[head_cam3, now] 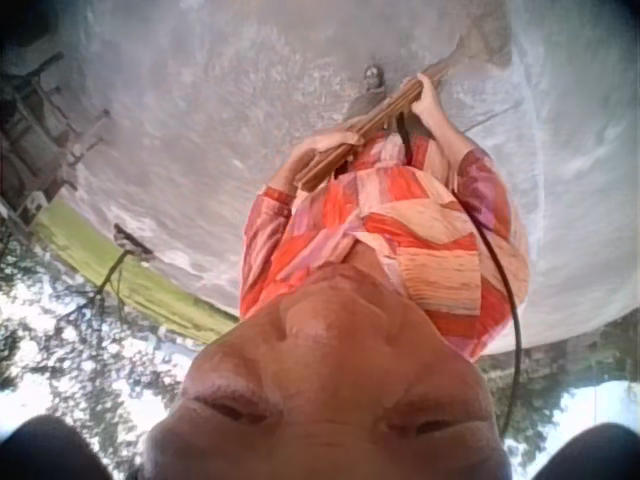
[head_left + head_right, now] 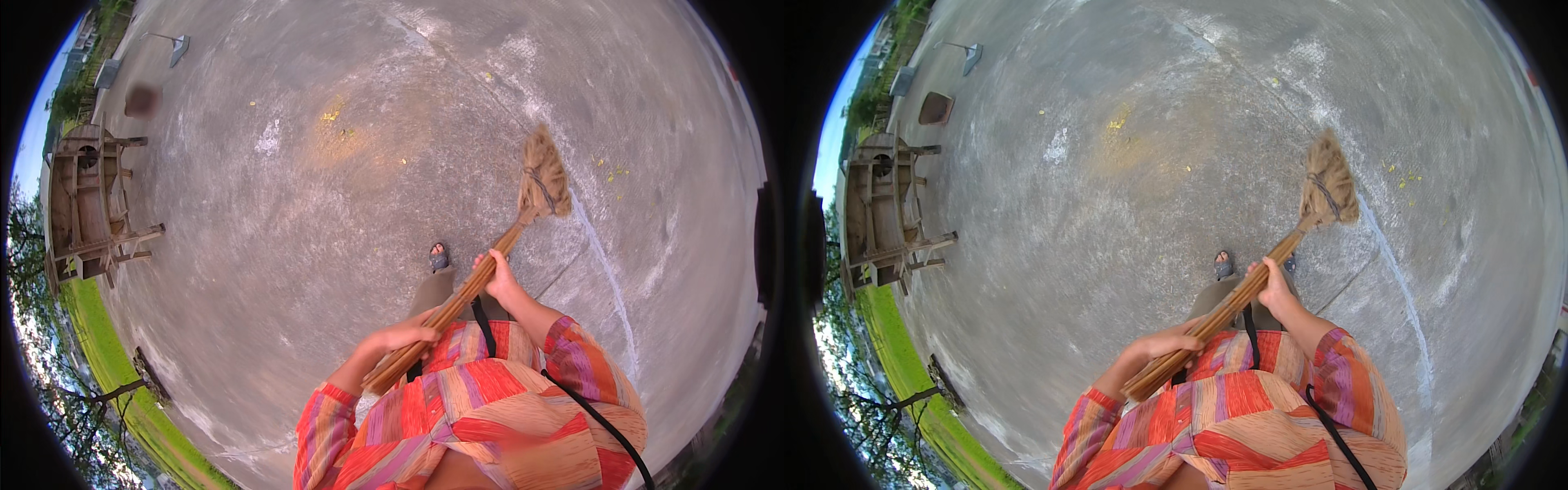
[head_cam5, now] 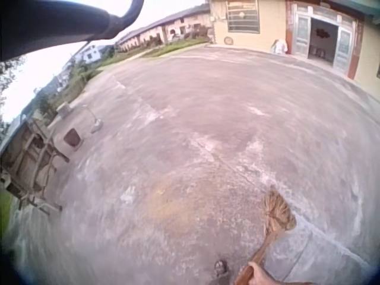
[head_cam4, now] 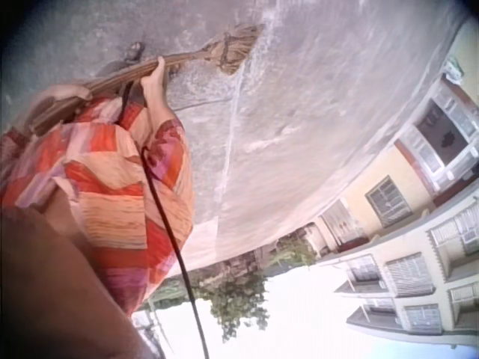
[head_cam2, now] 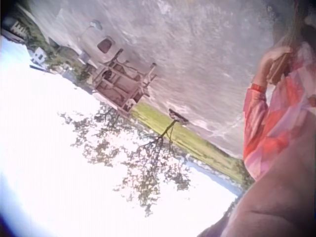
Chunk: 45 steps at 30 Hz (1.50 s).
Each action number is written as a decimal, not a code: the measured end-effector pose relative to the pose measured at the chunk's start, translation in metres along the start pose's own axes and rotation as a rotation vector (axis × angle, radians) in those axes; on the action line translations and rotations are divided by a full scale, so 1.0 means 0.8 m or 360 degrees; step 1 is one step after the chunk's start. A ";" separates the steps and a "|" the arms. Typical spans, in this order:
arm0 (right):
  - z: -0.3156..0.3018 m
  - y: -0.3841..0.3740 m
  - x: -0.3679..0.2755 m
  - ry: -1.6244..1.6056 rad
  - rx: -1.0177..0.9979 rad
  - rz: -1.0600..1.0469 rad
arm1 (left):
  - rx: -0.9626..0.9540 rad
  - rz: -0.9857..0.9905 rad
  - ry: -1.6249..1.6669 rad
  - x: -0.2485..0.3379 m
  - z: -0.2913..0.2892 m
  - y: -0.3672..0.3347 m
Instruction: The person sweeps a concrete outdoor surface using a long-handled broom, gathering debris together while moving across the courtyard.
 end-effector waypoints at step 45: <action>0.837 -0.074 0.404 0.1278 -0.0774 0.0925 | 0.1640 -0.0055 -0.0673 0.400 -0.491 0.433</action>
Point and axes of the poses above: each hand's wrist, its own y-axis away from the middle knuckle, its own z-axis out of the palm, x = y × z, the point moved 9 cm from there along -y, towards the middle knuckle, and after that the axes turned 3 degrees about z, right-handed, at the moved point
